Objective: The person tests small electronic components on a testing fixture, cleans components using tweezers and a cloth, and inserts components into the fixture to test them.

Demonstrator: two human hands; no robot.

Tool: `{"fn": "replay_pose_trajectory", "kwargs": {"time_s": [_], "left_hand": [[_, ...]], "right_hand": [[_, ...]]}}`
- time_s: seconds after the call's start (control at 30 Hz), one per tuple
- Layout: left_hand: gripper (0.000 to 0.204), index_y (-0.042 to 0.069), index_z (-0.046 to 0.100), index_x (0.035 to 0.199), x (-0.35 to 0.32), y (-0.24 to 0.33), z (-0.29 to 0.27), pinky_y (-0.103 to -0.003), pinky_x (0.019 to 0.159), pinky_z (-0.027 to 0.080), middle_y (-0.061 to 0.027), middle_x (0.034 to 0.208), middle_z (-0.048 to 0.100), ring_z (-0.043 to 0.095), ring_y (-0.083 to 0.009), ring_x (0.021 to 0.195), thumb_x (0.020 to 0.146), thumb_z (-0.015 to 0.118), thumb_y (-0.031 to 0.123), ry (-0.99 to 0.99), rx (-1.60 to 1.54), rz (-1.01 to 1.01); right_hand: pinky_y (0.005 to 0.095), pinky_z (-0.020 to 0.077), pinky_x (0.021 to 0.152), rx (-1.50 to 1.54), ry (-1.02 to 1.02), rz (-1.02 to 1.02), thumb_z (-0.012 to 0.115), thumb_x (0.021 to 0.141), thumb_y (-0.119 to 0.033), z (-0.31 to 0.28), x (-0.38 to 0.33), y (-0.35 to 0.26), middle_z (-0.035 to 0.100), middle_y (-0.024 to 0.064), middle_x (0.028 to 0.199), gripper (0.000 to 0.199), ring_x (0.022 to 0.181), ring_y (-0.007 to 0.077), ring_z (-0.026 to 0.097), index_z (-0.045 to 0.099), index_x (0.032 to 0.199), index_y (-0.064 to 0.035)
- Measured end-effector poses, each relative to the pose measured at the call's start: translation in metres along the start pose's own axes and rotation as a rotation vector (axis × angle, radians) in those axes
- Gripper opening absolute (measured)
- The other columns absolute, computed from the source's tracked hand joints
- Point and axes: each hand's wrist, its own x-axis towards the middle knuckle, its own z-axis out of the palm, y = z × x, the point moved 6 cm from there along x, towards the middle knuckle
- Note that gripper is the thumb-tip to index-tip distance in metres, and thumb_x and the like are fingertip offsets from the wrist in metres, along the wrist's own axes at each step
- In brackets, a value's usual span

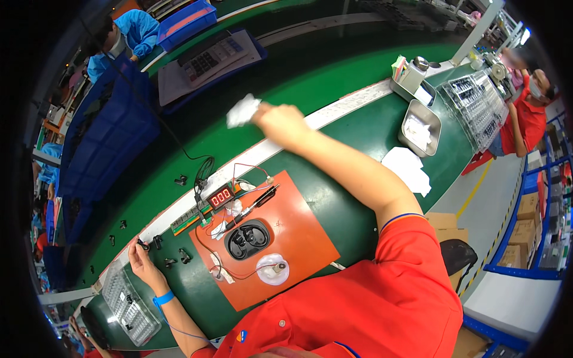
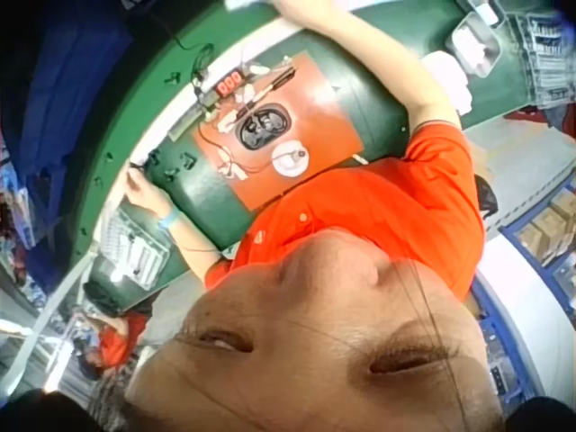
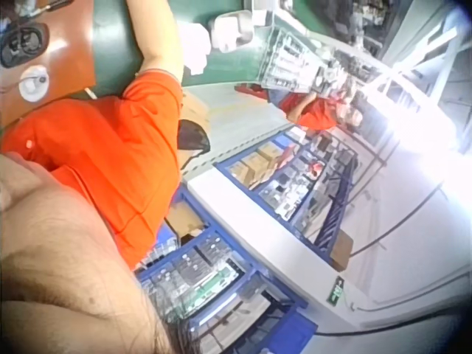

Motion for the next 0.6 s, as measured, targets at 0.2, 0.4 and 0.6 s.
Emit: {"fn": "replay_pose_trajectory", "kwargs": {"time_s": [0.2, 0.4, 0.6], "left_hand": [[0.028, -0.001, 0.059, 0.120, 0.002, -0.001, -0.002, -0.026, 0.082, 0.046, -0.0074, 0.117, 0.063, 0.058, -0.0113, 0.090, 0.100, 0.055, 0.018, 0.003, -0.004, -0.019], [0.027, -0.001, 0.059, 0.119, 0.002, 0.002, -0.002, -0.027, 0.085, 0.047, -0.0090, 0.118, 0.063, 0.059, -0.0122, 0.091, 0.100, 0.055, 0.018, 0.018, -0.012, -0.040], [0.028, -0.001, 0.059, 0.120, 0.002, -0.004, -0.001, -0.026, 0.083, 0.046, -0.0074, 0.116, 0.063, 0.059, -0.0114, 0.090, 0.100, 0.055, 0.019, 0.004, -0.015, -0.020]], "right_hand": [[0.0450, 0.0542, 0.060, 0.014, 0.039, -0.048, 0.056, 0.081, -0.012, 0.013, 0.024, 0.000, 0.061, 0.0097, 0.087, 0.011, 0.070, 0.0331, 0.066, 0.064, 0.089, -0.0111], [0.0443, 0.0535, 0.058, 0.021, 0.038, -0.154, 0.056, 0.081, -0.013, 0.013, 0.004, -0.018, 0.061, 0.0084, 0.088, 0.011, 0.068, 0.0328, 0.065, 0.064, 0.088, -0.0119], [0.0433, 0.0519, 0.056, 0.023, -0.004, -0.036, 0.059, 0.082, -0.014, -0.013, 0.004, 0.019, 0.061, 0.0067, 0.086, 0.007, 0.068, 0.0314, 0.064, 0.064, 0.086, -0.0132]]}}
